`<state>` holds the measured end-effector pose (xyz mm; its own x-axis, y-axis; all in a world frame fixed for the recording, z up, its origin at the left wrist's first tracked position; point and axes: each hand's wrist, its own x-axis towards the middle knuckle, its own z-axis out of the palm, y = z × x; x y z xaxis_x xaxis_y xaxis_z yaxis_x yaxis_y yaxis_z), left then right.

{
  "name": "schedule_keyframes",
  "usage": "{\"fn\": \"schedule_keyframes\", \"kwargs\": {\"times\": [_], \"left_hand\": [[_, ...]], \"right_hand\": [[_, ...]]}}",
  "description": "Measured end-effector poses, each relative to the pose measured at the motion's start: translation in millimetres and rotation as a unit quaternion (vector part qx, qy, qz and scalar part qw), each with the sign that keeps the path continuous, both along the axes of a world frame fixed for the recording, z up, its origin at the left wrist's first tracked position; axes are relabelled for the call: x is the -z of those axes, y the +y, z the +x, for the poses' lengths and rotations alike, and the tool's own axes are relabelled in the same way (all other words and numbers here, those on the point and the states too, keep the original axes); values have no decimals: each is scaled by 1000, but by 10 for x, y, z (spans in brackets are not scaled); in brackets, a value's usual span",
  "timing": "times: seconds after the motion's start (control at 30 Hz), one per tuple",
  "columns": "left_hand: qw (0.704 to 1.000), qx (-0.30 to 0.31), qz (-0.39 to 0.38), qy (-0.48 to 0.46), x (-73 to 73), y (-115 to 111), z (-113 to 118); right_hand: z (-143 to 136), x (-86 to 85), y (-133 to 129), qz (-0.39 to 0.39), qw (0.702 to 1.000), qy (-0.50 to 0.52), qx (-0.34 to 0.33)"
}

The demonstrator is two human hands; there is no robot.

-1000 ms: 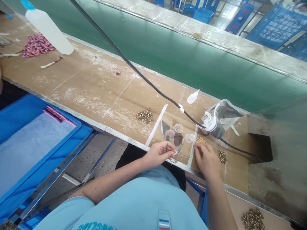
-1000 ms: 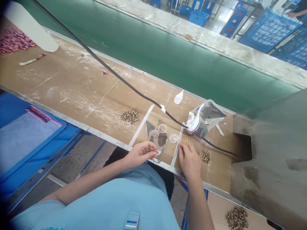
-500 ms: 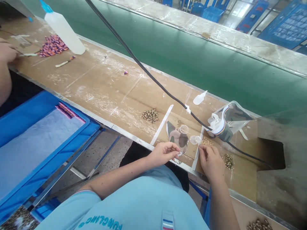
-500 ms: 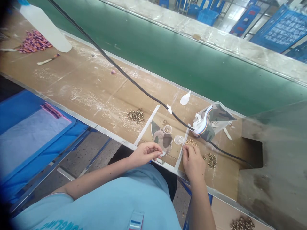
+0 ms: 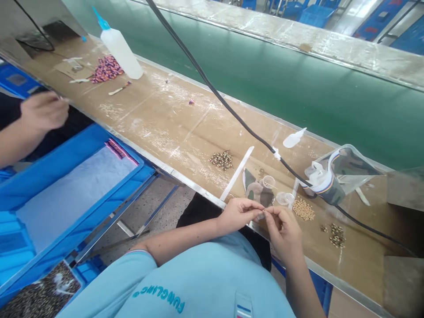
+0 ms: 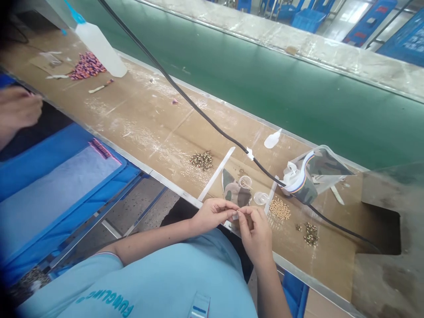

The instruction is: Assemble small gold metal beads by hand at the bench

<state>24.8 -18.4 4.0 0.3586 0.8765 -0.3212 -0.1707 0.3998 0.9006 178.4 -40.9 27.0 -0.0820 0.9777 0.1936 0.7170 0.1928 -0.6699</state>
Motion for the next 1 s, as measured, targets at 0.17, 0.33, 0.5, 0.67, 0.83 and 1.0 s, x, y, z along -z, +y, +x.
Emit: {"fn": "schedule_keyframes", "kwargs": {"times": [0.17,0.33,0.5,0.67,0.83,1.0], "left_hand": [[997,0,66,44,40,-22,-19],[984,15,149,97,19,-15,-41],[967,29,207,143,-21,-8,-67],[975,43,186,116,-35,7,-82],[982,47,160,88,-48,17,-91],[978,51,168,108,-70,21,-101]], "right_hand": [[-81,55,-9,52,998,-36,14],[-84,51,-30,82,995,-61,10],[-127,60,-53,97,993,-70,15],[-131,74,-47,122,990,-73,23],[-92,67,-37,139,987,-82,4],[-84,78,-36,154,984,-92,-12]]}}
